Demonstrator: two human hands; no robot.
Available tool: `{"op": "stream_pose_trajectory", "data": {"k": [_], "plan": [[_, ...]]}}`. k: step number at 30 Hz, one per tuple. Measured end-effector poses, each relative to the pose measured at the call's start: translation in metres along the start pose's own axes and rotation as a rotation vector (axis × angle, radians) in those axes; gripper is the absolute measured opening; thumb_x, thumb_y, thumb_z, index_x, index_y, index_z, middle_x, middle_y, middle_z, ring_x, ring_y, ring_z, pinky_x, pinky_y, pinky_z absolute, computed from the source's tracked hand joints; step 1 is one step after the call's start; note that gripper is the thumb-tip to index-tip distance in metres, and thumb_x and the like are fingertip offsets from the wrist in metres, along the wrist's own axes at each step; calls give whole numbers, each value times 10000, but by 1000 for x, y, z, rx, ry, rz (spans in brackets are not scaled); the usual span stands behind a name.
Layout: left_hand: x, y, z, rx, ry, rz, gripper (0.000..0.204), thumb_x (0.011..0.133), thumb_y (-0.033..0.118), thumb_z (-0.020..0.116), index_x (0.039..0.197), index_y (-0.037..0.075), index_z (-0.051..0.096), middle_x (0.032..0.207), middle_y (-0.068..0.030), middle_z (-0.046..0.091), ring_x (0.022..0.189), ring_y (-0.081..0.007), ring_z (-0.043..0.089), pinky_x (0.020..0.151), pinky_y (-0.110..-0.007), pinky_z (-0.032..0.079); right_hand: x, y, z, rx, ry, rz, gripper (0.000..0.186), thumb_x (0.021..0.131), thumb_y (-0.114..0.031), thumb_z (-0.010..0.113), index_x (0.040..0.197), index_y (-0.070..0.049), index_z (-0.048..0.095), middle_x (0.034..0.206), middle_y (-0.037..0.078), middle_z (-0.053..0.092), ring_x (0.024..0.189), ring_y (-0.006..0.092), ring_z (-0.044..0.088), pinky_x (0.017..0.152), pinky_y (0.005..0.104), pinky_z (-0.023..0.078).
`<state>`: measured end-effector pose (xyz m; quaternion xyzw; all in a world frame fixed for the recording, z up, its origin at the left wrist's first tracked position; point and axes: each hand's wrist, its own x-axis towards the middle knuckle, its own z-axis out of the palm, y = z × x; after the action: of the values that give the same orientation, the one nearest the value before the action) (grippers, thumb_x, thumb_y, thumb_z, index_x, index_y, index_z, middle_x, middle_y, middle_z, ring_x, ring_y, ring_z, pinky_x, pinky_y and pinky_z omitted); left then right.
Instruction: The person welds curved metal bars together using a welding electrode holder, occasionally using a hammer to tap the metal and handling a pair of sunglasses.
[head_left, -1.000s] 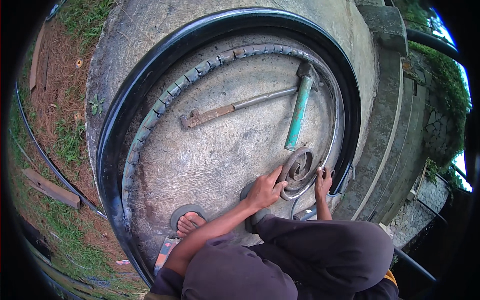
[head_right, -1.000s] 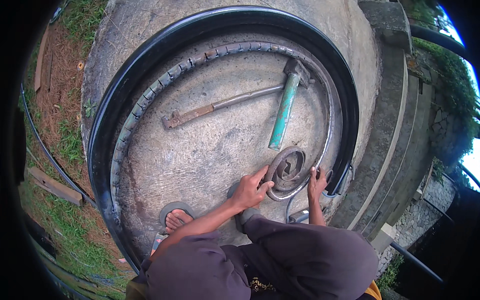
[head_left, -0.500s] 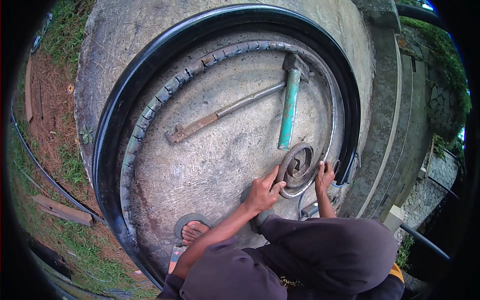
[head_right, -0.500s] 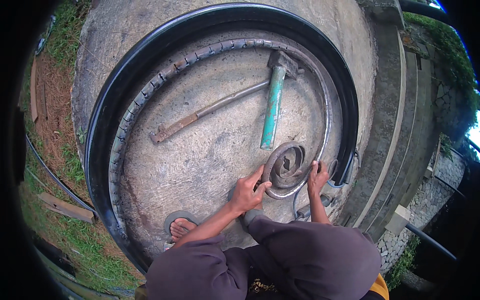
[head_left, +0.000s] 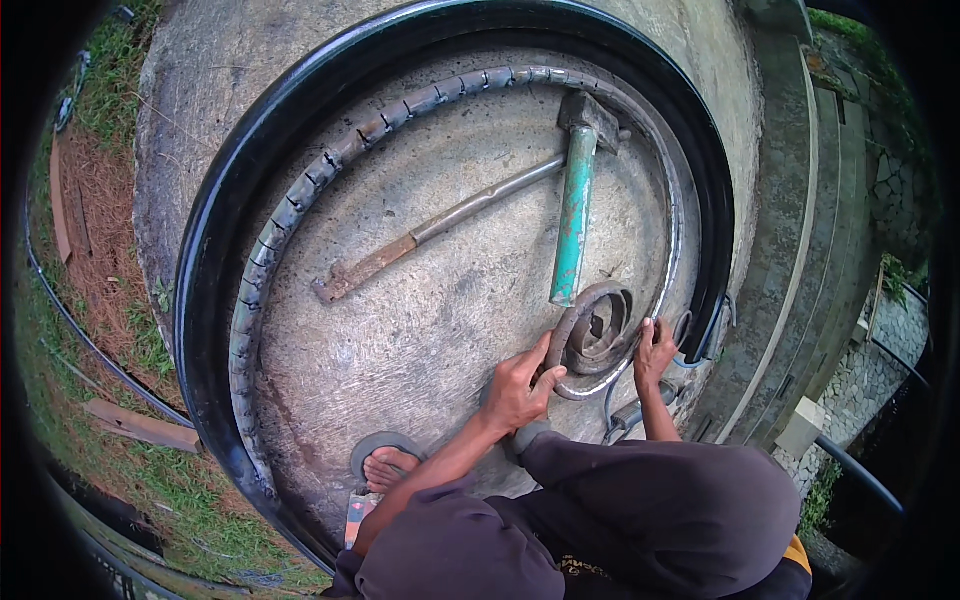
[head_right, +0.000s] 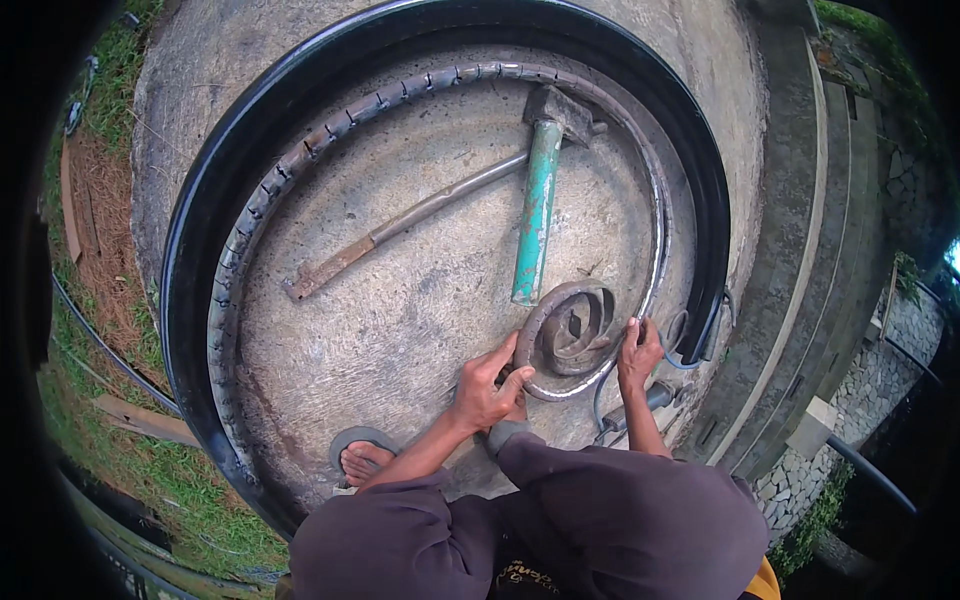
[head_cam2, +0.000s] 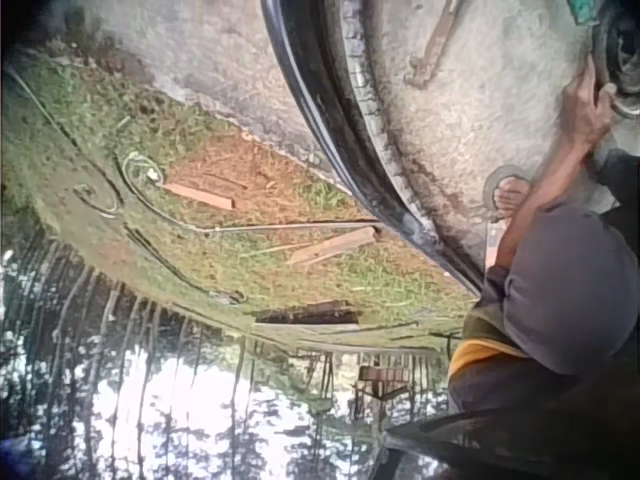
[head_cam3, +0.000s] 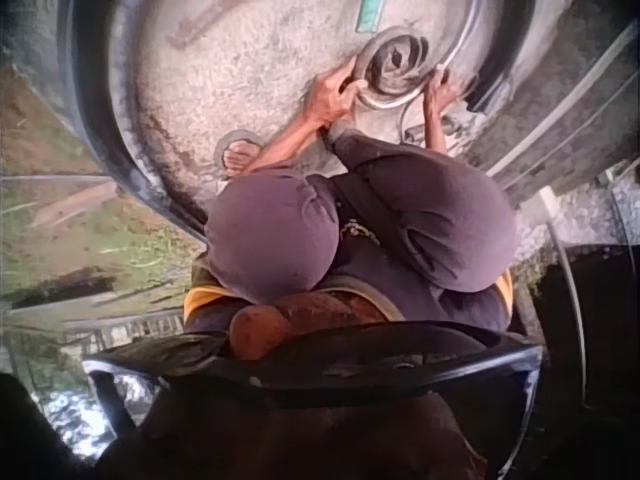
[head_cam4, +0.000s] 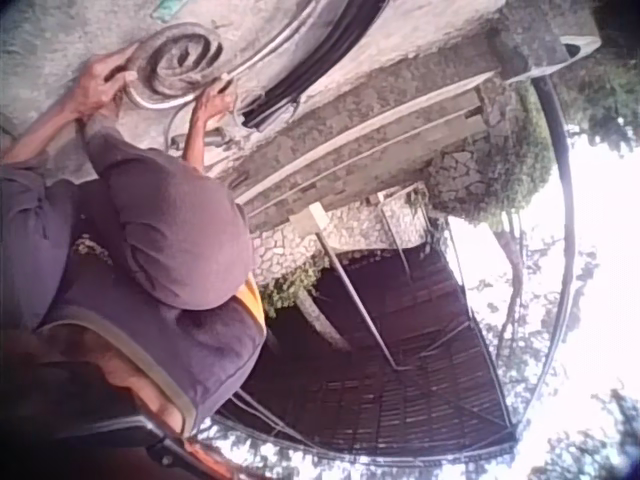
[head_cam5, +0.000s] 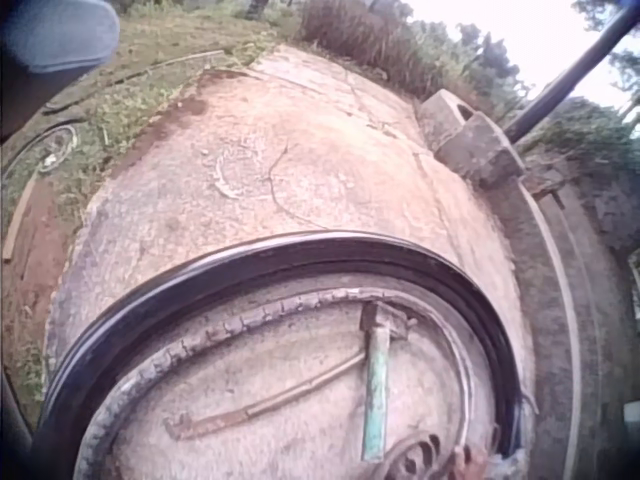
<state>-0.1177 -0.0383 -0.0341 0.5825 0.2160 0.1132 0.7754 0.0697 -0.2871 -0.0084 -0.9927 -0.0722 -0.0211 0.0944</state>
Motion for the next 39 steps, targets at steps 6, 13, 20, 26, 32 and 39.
{"op": "stream_pose_trajectory", "data": {"k": [6, 13, 20, 26, 32, 39], "plan": [[1, -1, -5, 21, -39, -23, 554, 857, 159, 719, 1289, -138, 540, 952, -295, 674, 827, -382, 703, 727, -401, 548, -1, -1, -1, -2, -20, -13, 306, 976, -269, 623, 954, 35, 656, 669, 65, 614, 618, 123, 567, 584, 309, 444], [4, -2, -7, 62, -83, -52, 570, 847, 175, 732, 1294, -126, 546, 959, -290, 679, 821, -369, 708, 730, -394, 548, -2, 4, 1, -5, -24, 1, 304, 976, -261, 628, 992, 39, 667, 682, 74, 645, 632, 124, 598, 592, 304, 462], [3, 0, -9, 13, -56, -70, 571, 852, 167, 721, 1311, -119, 538, 980, -283, 680, 863, -348, 712, 759, -388, 543, 1, -4, 2, -10, -31, -21, 292, 959, -298, 620, 968, -8, 655, 667, 112, 654, 618, 245, 643, 621, 384, 476], [2, -8, -7, 10, -34, -2, 580, 844, 158, 718, 1318, -120, 533, 1124, -323, 654, 1002, -386, 696, 869, -387, 540, 5, -12, -17, 24, -226, -73, 385, 994, -330, 562, 888, 35, 622, 758, 129, 703, 663, 157, 608, 618, 332, 457], [3, -2, -14, -7, -70, -63, 567, 835, 131, 707, 1314, -117, 533, 1145, -292, 665, 1045, -345, 696, 910, -373, 527, 13, -11, -19, 30, -308, -117, 349, 954, -312, 605, 911, 31, 650, 785, 156, 727, 741, 215, 707, 675, 355, 511], [8, 8, -8, -84, -65, 12, 438, 842, 80, 659, 1269, 16, 589, 983, -233, 713, 957, -331, 722, 843, -380, 537, 21, 0, -19, 77, -283, -107, 323, 940, -284, 626, 931, 35, 673, 756, 147, 717, 702, 208, 690, 649, 358, 499]]}}
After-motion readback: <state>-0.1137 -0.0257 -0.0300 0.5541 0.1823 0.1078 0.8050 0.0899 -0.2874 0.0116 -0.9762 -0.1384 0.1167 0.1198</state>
